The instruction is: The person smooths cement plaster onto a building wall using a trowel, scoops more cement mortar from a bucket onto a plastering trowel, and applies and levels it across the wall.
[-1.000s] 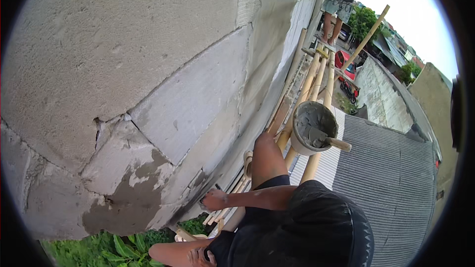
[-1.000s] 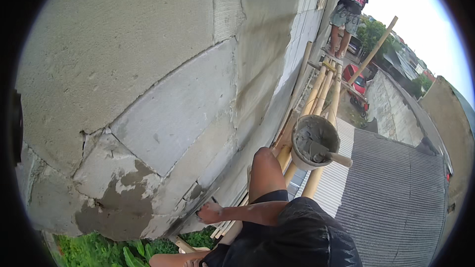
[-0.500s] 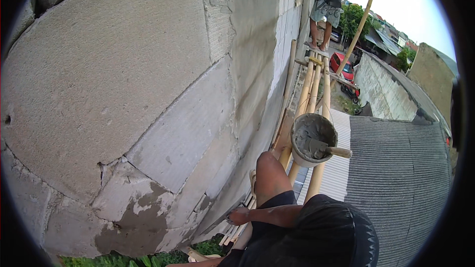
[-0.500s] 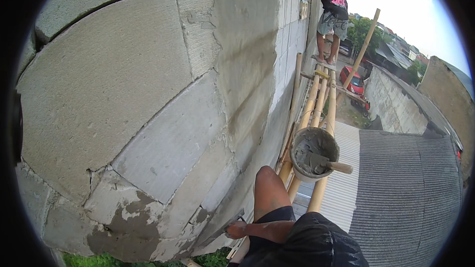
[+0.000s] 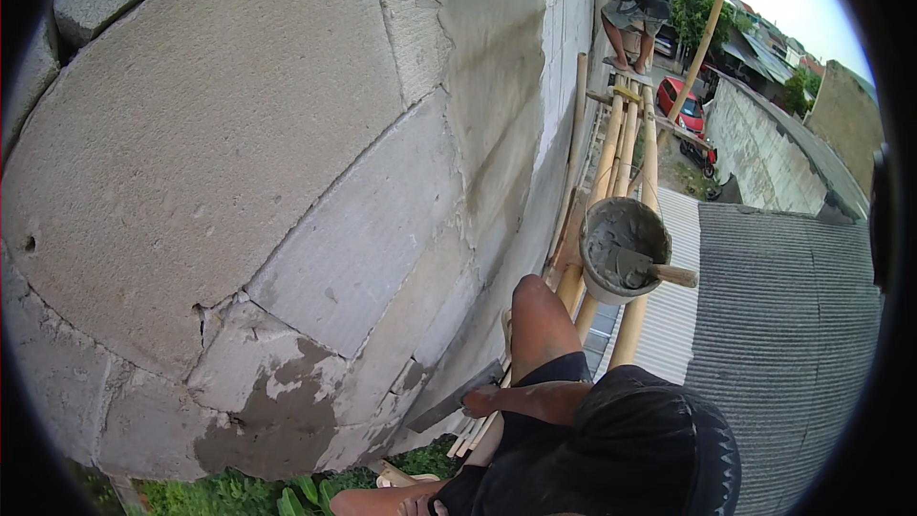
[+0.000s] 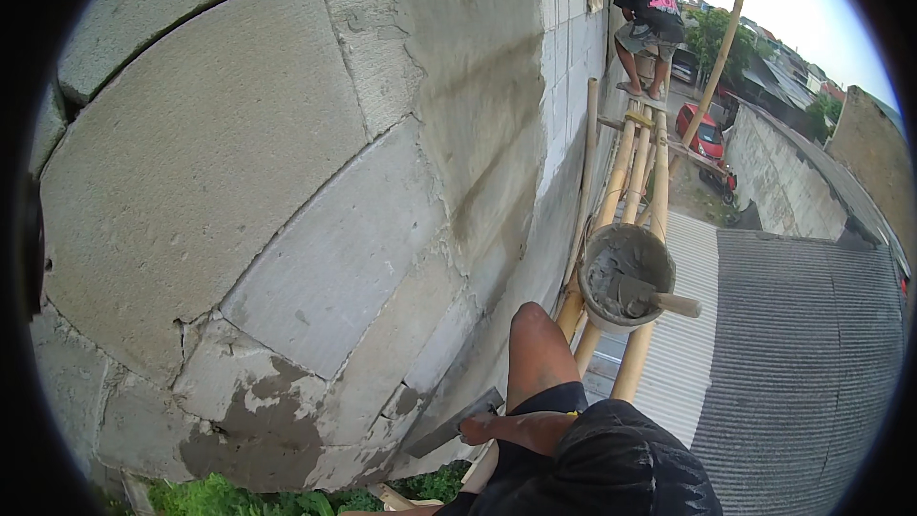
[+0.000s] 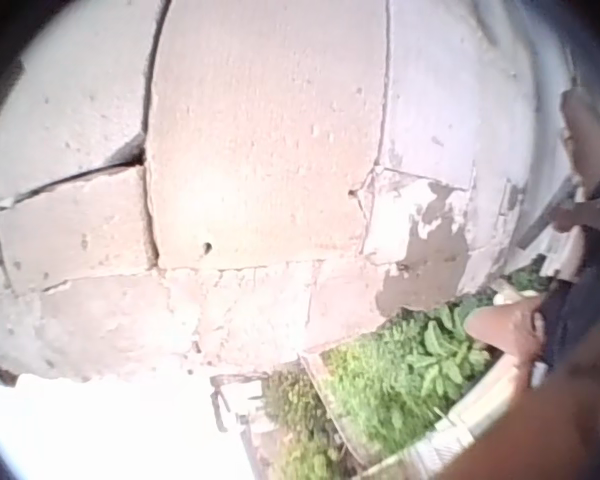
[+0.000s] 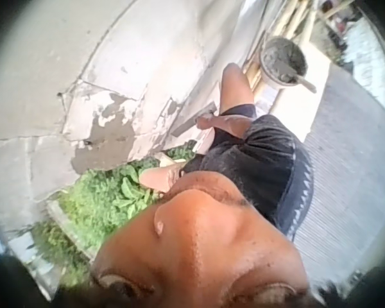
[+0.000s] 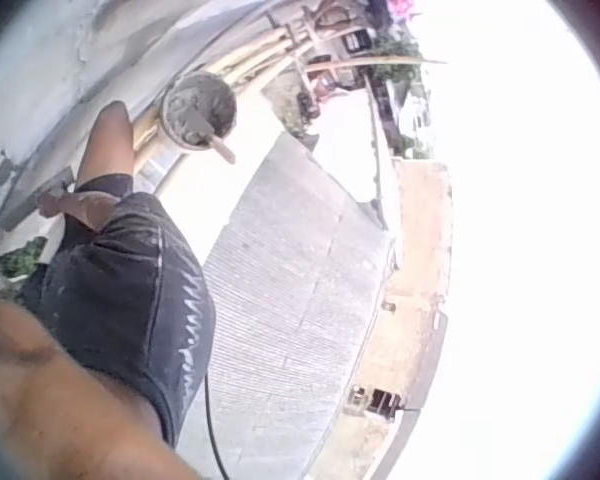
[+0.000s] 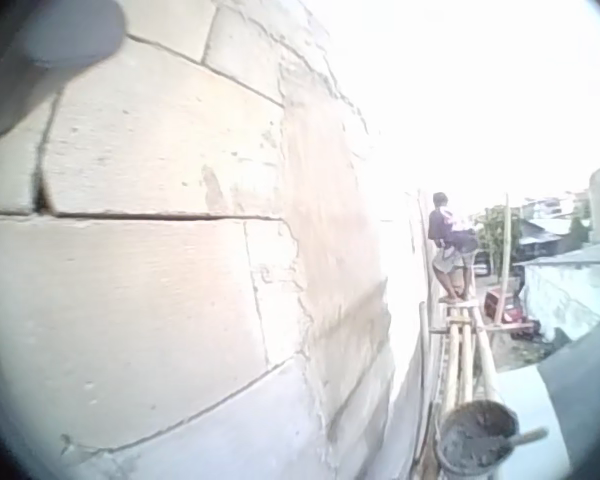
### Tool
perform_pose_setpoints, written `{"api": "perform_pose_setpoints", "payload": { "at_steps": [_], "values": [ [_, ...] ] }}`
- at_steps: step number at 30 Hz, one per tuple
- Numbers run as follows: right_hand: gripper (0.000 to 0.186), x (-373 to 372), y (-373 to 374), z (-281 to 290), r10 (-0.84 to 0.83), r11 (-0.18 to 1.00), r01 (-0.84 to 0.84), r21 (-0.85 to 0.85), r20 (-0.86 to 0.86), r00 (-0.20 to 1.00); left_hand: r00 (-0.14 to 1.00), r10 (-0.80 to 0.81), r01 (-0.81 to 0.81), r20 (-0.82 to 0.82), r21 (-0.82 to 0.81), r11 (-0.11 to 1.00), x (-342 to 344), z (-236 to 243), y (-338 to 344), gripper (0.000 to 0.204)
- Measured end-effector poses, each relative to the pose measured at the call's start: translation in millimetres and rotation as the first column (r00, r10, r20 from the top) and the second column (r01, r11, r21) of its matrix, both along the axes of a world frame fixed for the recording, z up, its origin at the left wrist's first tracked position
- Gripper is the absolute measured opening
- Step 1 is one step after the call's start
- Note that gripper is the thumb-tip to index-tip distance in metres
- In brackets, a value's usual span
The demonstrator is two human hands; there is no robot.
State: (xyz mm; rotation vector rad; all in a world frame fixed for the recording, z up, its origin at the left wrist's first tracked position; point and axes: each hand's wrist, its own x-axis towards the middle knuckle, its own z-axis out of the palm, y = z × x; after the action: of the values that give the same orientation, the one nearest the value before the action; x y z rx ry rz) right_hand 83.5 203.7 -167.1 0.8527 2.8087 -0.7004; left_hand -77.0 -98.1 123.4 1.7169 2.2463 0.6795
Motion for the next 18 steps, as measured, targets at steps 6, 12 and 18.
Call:
{"api": "perform_pose_setpoints", "payload": {
  "at_steps": [6, 12, 18],
  "values": [
    [0.047, -9.7, 0.0, 5.5, -0.001, 0.989, 0.0, -0.15, -0.007, 1.0, 1.0, -0.001, 0.0, -0.029, -0.022, 1.0, -5.9, -14.7, -5.9, 0.032],
    [0.044, -10.5, -3.2, -20.4, 0.015, 0.992, -0.013, -0.128, 0.011, 1.0, 0.999, -0.016, 0.014, -0.043, -0.036, 0.999, -8.8, -26.8, -14.2, 0.033],
    [0.04, -1.0, 1.9, -38.5, -0.062, 0.982, 0.071, -0.177, 0.059, 0.996, 0.996, -0.075, 0.073, -0.046, -0.041, 0.996, -13.1, -34.2, -10.4, 0.034]
  ]
}}
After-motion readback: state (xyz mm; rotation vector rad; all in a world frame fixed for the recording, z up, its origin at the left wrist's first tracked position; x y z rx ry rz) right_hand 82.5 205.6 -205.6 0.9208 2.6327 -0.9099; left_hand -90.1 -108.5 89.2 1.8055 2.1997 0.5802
